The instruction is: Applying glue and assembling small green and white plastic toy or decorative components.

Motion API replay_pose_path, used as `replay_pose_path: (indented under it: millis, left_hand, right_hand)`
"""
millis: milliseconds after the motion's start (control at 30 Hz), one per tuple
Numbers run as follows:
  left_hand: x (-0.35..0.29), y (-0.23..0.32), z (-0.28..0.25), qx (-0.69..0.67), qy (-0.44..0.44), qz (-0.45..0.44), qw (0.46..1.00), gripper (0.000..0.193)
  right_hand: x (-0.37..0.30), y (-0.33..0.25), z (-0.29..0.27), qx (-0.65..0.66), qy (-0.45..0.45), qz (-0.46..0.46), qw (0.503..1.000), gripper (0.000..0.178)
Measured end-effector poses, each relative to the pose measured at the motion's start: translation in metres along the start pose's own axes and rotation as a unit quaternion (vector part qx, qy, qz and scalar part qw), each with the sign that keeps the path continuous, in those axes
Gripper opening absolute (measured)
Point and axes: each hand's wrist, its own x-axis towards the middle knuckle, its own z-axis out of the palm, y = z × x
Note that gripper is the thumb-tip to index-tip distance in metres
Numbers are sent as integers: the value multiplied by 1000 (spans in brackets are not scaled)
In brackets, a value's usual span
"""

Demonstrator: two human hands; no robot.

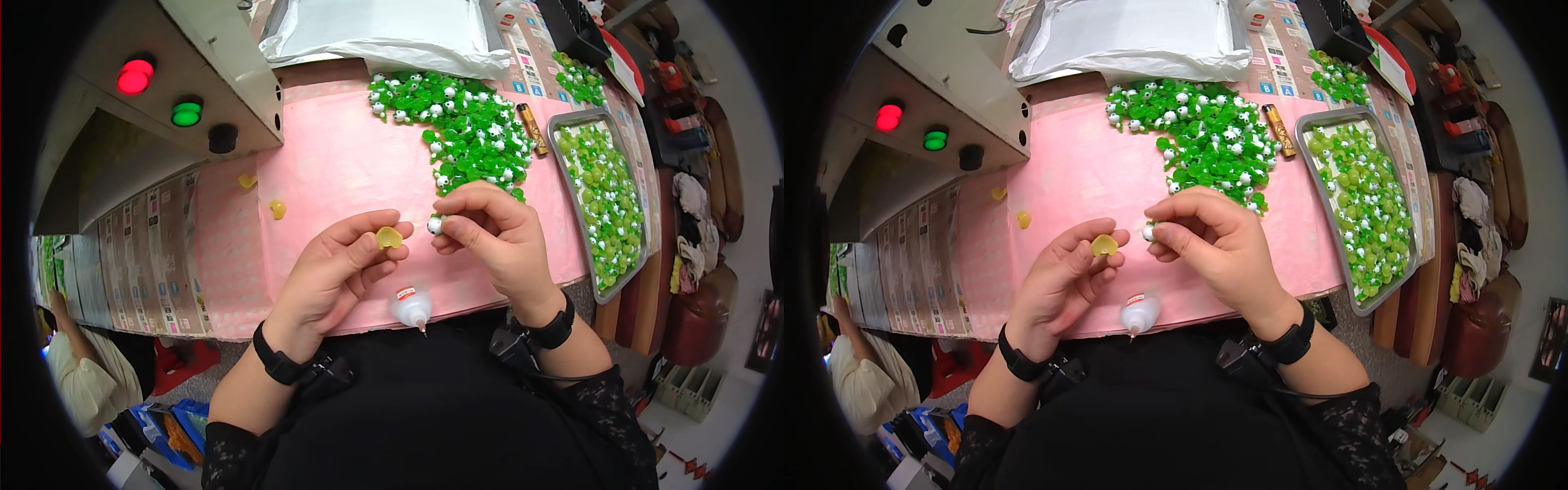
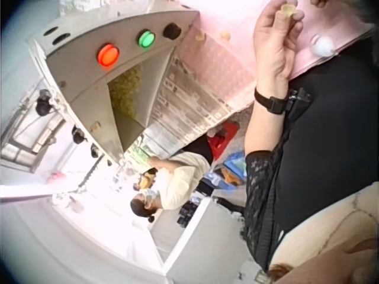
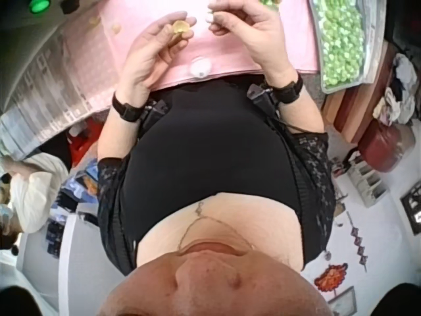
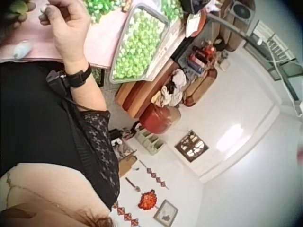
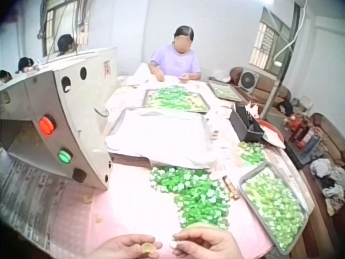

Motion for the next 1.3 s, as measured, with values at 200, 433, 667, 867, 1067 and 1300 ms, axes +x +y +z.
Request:
replay_pose_path:
  millis: [200, 433, 667, 867, 1067, 1300]
  left_hand:
    - [2, -2, 4, 10, 7, -1, 1000, 38]
    - [1, -6, 8, 39, 36, 27, 998, 42]
    - [0, -8, 10, 89, 21, 81, 992, 39]
    - [-2, -9, 14, 150, 47, 106, 982, 34]
    - [0, -7, 18, 19, 47, 39, 998, 40]
    - [-1, -8, 16, 85, 79, 48, 992, 27]
  right_hand:
    - [-3, 3, 8, -32, -13, -72, 997, 11]
    - [5, -2, 20, -275, -24, -290, 916, 15]
    - [5, 1, 23, -299, -41, -335, 893, 18]
    - [3, 5, 26, -299, -28, -328, 896, 18]
    - [10, 2, 22, -325, -48, -323, 887, 21]
    - [7, 6, 17, -337, -42, -315, 886, 24]
